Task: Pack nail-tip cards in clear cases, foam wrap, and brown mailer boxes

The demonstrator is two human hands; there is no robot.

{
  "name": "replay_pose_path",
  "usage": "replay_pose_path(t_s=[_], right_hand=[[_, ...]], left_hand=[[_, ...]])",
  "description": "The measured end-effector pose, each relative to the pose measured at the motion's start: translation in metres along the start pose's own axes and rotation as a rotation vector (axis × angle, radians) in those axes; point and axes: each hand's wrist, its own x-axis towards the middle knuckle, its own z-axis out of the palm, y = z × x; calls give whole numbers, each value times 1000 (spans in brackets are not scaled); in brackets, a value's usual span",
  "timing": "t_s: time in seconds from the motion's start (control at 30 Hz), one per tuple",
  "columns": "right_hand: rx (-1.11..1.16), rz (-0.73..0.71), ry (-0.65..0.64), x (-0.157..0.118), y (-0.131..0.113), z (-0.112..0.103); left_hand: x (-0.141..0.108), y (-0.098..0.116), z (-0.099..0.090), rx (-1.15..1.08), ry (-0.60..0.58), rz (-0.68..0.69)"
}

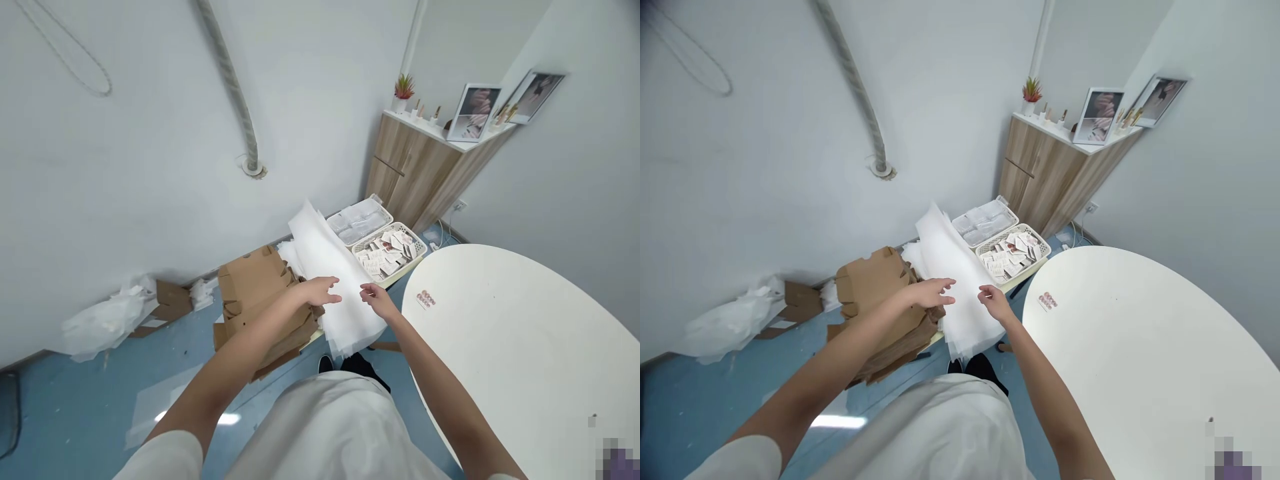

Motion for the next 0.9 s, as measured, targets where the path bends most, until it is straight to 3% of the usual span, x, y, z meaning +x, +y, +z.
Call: replay_pose_path(t_s=[0.13, 0.3, 0.43, 0.57, 0.73, 0.9], right_hand=[[2, -8, 61, 29, -19, -4], [-12, -8, 126, 86, -30, -12], [26, -14, 161, 139, -34, -7], [108, -43, 157, 190, -39, 6], [228, -30, 111, 231, -45, 25], [238, 24, 93, 246, -44, 37]], left_hand=[[24, -8, -27, 5, 56, 7], [68, -18, -52, -14, 178, 30], [117, -31, -79, 19, 245, -16], [178, -49, -104, 63, 387, -129], [235, -71, -113, 107, 497, -263], [256, -81, -108, 137, 462, -321]])
